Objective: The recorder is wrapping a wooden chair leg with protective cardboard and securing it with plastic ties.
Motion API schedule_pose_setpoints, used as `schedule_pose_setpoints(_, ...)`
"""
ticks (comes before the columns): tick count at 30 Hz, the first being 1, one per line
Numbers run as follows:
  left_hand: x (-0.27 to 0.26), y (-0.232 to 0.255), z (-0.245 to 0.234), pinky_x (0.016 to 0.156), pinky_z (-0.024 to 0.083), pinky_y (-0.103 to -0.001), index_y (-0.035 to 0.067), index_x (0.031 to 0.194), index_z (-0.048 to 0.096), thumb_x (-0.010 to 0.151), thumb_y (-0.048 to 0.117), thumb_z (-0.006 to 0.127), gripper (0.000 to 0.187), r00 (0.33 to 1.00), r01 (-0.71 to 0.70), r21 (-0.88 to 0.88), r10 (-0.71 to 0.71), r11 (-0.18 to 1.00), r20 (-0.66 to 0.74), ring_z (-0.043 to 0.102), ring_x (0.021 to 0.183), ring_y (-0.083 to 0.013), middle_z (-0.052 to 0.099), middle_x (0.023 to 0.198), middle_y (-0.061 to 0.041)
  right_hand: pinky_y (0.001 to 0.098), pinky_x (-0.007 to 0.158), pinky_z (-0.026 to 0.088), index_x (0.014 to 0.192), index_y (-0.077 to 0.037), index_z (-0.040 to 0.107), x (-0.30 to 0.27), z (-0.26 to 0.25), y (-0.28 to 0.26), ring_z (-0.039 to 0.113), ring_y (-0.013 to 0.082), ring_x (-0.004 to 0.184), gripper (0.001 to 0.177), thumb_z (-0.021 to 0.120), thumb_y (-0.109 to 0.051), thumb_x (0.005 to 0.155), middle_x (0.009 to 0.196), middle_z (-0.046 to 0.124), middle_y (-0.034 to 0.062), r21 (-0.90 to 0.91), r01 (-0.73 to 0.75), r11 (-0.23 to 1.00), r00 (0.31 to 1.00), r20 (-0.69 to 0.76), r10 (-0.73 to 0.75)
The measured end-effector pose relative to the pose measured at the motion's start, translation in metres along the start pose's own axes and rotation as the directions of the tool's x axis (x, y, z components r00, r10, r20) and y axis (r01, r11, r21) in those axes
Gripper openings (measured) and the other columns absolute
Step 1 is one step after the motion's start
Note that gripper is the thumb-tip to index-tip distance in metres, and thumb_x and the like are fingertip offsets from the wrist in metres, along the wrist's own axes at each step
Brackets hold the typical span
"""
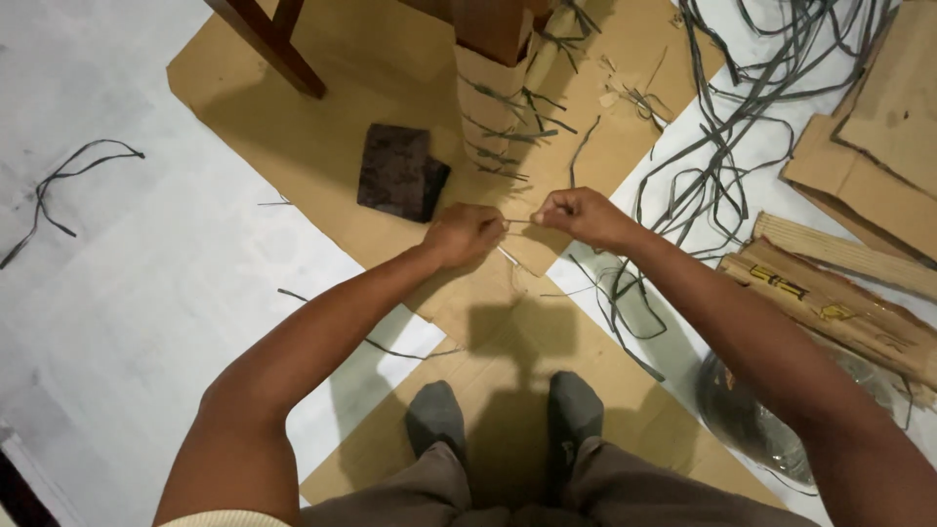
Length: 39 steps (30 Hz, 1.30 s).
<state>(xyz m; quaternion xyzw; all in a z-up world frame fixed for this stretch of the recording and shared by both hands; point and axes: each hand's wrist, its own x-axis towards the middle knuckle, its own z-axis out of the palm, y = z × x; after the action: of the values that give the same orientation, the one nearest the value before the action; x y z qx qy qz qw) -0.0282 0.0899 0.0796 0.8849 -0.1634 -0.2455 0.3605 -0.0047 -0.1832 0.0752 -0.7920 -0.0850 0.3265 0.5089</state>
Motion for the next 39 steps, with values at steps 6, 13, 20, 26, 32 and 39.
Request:
schedule_pose_setpoints(6, 0.012, -0.007, -0.036, 0.107, 0.05, -0.044, 0.017, 0.133, 0.068, 0.104, 0.038, 0.047, 0.041, 0.962, 0.271, 0.125, -0.273, 0.954, -0.004, 0.064, 0.126, -0.033, 0.07, 0.134, -0.012, 0.0398, 0.08, 0.055, 0.101, -0.03, 0.078, 0.048, -0.053, 0.123, 0.073, 0.0281, 0.09, 0.03, 0.072, -0.057, 0.091, 0.088, 0.074, 0.0057, -0.357, -0.283, 0.89, 0.943, -0.272, 0.191)
schedule_pose_setpoints(13, 0.073, -0.098, -0.007, 0.095, 0.055, -0.05, 0.022, 0.123, 0.072, 0.099, 0.039, 0.059, 0.032, 0.848, 0.294, -0.237, -0.367, 0.926, -0.381, 0.071, 0.111, -0.0354, 0.075, 0.116, -0.011, 0.024, 0.036, 0.035, 0.088, -0.014, 0.07, 0.07, -0.037, 0.089, 0.047, 0.0104, 0.044, 0.026, 0.065, -0.035, 0.103, 0.058, 0.052, -0.0009, 0.438, -0.142, 0.888, 0.74, -0.549, 0.389)
schedule_pose_setpoints(20, 0.127, -0.138, 0.003, 0.09, 0.052, -0.041, 0.008, 0.125, 0.067, 0.096, 0.012, 0.061, 0.03, 0.922, -0.194, -0.868, -0.218, 0.458, -0.321, 0.067, 0.1, -0.0252, 0.072, 0.112, -0.007, 0.0209, 0.051, 0.043, 0.102, -0.007, 0.071, 0.097, 0.026, 0.024, 0.071, 0.0157, 0.072, 0.019, 0.059, -0.004, 0.087, 0.081, 0.073, 0.0085, 0.602, 0.045, 0.798, 0.837, -0.458, 0.298)
schedule_pose_setpoints(26, 0.111, -0.104, -0.028, 0.11, 0.046, -0.038, 0.007, 0.129, 0.064, 0.101, 0.015, 0.065, 0.029, 0.988, -0.04, -0.945, -0.131, 0.324, -0.087, 0.06, 0.122, -0.0244, 0.065, 0.122, -0.007, 0.0266, 0.063, 0.051, 0.095, -0.002, 0.069, 0.144, 0.035, 0.066, 0.061, 0.0182, 0.073, 0.02, 0.062, 0.006, 0.078, 0.079, 0.058, 0.006, 0.636, 0.377, 0.673, 0.866, -0.5, -0.012)
schedule_pose_setpoints(32, 0.119, -0.107, -0.033, 0.085, 0.052, -0.048, 0.002, 0.115, 0.069, 0.093, 0.034, 0.06, 0.04, 0.964, -0.156, -0.164, 0.114, 0.974, -0.238, 0.067, 0.108, -0.0385, 0.071, 0.115, -0.016, 0.0311, 0.072, 0.051, 0.098, 0.002, 0.071, 0.138, 0.033, 0.015, 0.057, 0.0214, 0.075, 0.02, 0.066, 0.008, 0.08, 0.079, 0.06, 0.0077, 0.577, 0.435, 0.691, 0.882, -0.427, -0.199)
schedule_pose_setpoints(39, 0.09, -0.108, -0.038, 0.081, 0.06, -0.041, 0.025, 0.104, 0.08, 0.093, 0.044, 0.072, 0.024, 0.913, 0.231, 0.01, -0.213, 0.973, -0.347, 0.076, 0.091, -0.026, 0.078, 0.096, 0.002, 0.0372, 0.075, 0.053, 0.105, -0.003, 0.075, 0.164, 0.018, 0.092, 0.069, 0.0276, 0.077, 0.024, 0.079, -0.003, 0.081, 0.081, 0.07, 0.012, 0.295, 0.511, 0.808, 0.84, -0.37, -0.396)
